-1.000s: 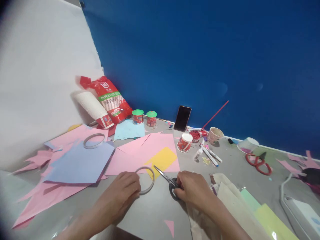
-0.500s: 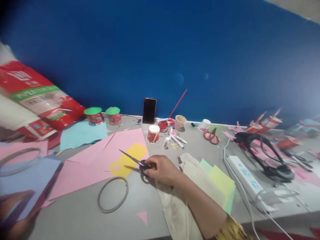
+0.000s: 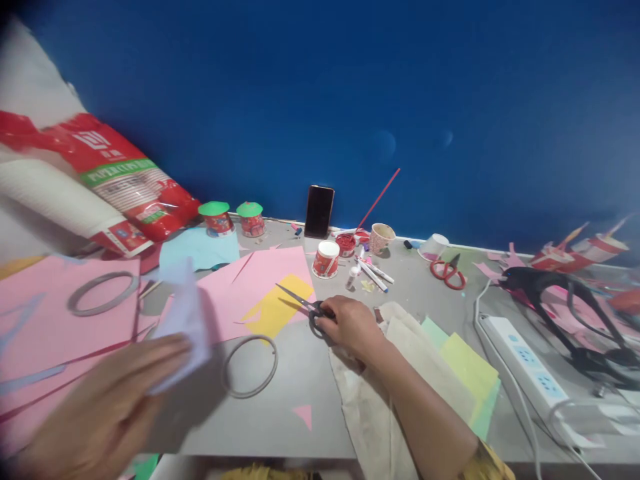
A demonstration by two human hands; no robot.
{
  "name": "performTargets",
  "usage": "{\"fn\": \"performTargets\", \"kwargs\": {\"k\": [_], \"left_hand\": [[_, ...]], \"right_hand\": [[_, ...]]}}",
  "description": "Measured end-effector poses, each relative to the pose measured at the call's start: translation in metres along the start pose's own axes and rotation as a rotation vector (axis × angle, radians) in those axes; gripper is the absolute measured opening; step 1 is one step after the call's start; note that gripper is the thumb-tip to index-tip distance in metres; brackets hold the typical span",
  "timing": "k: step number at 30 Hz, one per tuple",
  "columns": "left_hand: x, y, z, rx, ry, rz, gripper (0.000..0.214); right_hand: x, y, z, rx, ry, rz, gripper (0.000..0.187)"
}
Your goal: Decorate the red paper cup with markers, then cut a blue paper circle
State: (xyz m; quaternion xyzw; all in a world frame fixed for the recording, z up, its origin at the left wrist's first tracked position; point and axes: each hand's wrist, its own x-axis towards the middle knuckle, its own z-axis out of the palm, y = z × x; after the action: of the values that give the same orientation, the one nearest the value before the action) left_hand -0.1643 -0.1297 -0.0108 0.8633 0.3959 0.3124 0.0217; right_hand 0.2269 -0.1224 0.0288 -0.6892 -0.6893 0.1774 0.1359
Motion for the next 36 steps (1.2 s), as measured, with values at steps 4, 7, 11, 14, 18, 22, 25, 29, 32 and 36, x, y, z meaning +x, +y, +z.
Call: {"fn": "performTargets", "kwargs": {"k": [4,7,11,14,18,22,25,29,32,36], "left_hand": [[0.024,0.022,0.036,-0.109,-0.039,0.217,0.042],[0.024,0.021,0.037,-0.135,0.045,0.121,0.036],[0.013,0.01,0.012,-0.124,0.155,-0.138,0.023],[0.012,0.013,-0.005,-0.077,0.222,-0.345,0.021],[0.015,0.025,-0.01,-0.078,0.255,-0.369,0.021],[0.018,0.03,-0.006,-0.104,0.281,-0.357,0.019],[0.016,0.027,0.0,-0.139,0.265,-0.238,0.02],[0.008,0.026,0.014,-0.215,0.029,0.098,0.029],[0.003,0.037,0.031,-0.283,-0.086,0.164,0.032],[0.008,0.059,0.05,-0.299,-0.142,0.225,0.029]], "right_hand": [[-0.001,0.002,0.002,-0.05,0.0,0.02,0.01],[-0.001,0.005,0.004,-0.079,0.008,0.039,0.01],[-0.006,0.002,0.007,-0.159,0.066,0.09,0.019],[-0.015,-0.009,0.007,-0.222,0.123,0.002,0.021],[-0.028,-0.039,0.017,-0.077,-0.009,-0.5,0.024],[-0.03,-0.067,0.035,-0.204,-0.228,-0.61,0.019],[-0.03,-0.065,0.032,-0.286,-0.249,-0.582,0.005],[-0.044,-0.032,-0.008,-0.418,-0.179,-0.405,0.008],[-0.057,-0.013,-0.036,-0.345,0.025,-0.321,0.013],[-0.056,-0.027,-0.032,-0.184,0.128,-0.444,0.012]]}}
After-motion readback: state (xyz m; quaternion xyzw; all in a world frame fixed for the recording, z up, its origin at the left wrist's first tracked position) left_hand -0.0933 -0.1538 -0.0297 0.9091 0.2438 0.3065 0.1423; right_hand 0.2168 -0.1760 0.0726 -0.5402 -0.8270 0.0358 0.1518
